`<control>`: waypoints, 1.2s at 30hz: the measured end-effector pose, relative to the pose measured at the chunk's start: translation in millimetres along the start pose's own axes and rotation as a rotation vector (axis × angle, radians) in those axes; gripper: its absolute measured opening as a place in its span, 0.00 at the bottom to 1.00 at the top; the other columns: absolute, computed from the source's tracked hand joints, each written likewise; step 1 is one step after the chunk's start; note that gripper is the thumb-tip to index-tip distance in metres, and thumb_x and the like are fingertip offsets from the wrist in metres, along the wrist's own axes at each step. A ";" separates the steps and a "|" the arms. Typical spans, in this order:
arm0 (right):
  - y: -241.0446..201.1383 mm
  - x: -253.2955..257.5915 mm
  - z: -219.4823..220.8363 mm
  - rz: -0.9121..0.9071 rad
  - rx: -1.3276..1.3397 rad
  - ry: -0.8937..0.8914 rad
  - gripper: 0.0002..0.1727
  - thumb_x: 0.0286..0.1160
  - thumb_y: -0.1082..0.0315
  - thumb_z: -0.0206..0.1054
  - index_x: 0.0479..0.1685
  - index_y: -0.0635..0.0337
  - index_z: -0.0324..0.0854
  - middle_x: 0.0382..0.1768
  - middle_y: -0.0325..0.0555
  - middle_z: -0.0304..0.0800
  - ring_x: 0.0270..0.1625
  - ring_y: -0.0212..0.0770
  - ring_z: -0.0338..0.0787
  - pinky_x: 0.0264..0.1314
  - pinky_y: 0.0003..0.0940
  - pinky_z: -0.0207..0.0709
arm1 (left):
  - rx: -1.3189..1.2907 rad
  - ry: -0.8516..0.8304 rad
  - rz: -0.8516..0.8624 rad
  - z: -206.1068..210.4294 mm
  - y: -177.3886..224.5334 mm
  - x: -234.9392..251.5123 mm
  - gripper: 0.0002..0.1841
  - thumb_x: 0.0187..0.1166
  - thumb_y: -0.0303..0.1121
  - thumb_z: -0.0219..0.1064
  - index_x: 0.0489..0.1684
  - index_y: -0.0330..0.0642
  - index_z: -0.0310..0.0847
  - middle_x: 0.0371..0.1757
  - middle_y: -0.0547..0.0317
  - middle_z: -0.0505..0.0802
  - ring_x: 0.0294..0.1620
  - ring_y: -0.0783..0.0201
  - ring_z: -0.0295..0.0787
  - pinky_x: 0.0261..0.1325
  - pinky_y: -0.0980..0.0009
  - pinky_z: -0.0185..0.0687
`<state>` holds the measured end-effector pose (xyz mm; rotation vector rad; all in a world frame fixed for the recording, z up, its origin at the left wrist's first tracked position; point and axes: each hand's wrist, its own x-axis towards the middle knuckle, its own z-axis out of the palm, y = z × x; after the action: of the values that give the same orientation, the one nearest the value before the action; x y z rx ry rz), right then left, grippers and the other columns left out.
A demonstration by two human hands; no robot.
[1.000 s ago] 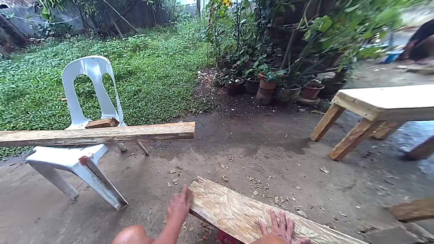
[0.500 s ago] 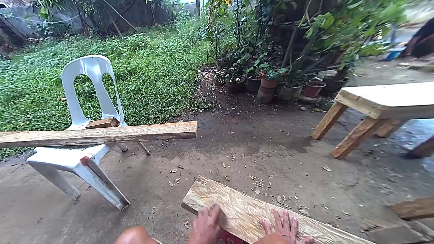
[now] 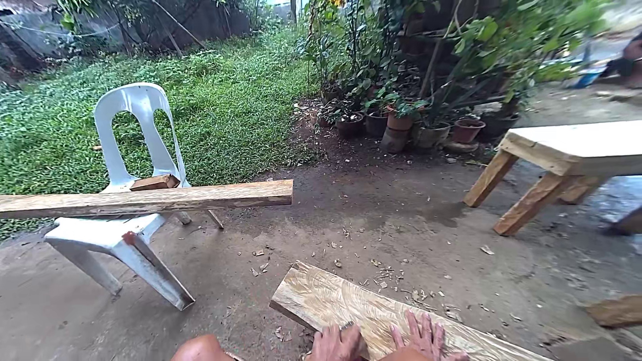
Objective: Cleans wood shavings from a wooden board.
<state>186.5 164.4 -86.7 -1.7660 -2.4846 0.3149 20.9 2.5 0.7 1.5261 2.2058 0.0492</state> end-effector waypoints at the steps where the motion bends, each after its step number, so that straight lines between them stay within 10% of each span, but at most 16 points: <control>1: 0.8 -0.1 -0.1 -0.005 -0.006 -0.010 0.47 0.78 0.27 0.45 0.92 0.46 0.60 0.93 0.60 0.51 0.94 0.71 0.44 0.80 0.88 0.26 | 0.032 -0.023 0.033 4.9 -1.3 -0.2 0.38 0.83 0.51 0.66 0.95 0.69 0.54 0.70 0.27 0.84 0.69 0.28 0.81 0.64 0.34 0.78; 11: -9.8 -5.7 -19.2 0.024 0.022 -0.071 0.45 0.80 0.29 0.47 0.93 0.46 0.58 0.94 0.59 0.48 0.95 0.70 0.41 0.82 0.86 0.23 | -0.123 0.144 -0.704 -56.3 -121.6 26.1 0.46 0.80 0.49 0.69 0.98 0.68 0.42 0.83 0.30 0.73 0.78 0.31 0.76 0.71 0.36 0.76; 20: 4.0 0.2 6.1 -0.023 -0.007 0.030 0.47 0.78 0.26 0.44 0.91 0.47 0.62 0.92 0.61 0.52 0.94 0.72 0.46 0.80 0.88 0.25 | 0.010 -0.022 0.063 8.5 13.7 5.5 0.37 0.83 0.50 0.64 0.94 0.70 0.56 0.70 0.28 0.84 0.71 0.28 0.80 0.65 0.32 0.77; 30: -8.7 -5.8 -21.0 0.026 0.015 -0.084 0.46 0.79 0.30 0.48 0.93 0.46 0.57 0.94 0.59 0.47 0.95 0.69 0.41 0.83 0.85 0.23 | -0.173 0.169 -0.773 -68.0 -139.2 28.8 0.46 0.79 0.48 0.70 0.98 0.65 0.45 0.83 0.28 0.73 0.76 0.28 0.77 0.69 0.32 0.77; 36: -5.1 -4.7 -3.0 0.006 0.003 0.010 0.46 0.78 0.28 0.45 0.91 0.47 0.62 0.92 0.61 0.52 0.94 0.72 0.46 0.80 0.89 0.26 | -0.105 0.020 -0.253 -31.9 -20.7 8.7 0.39 0.82 0.44 0.68 0.95 0.62 0.55 0.77 0.24 0.78 0.76 0.25 0.76 0.72 0.31 0.74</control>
<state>183.9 158.8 -82.4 -1.7701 -2.4711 0.3084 -12.0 9.4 20.4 1.1872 2.3548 0.0991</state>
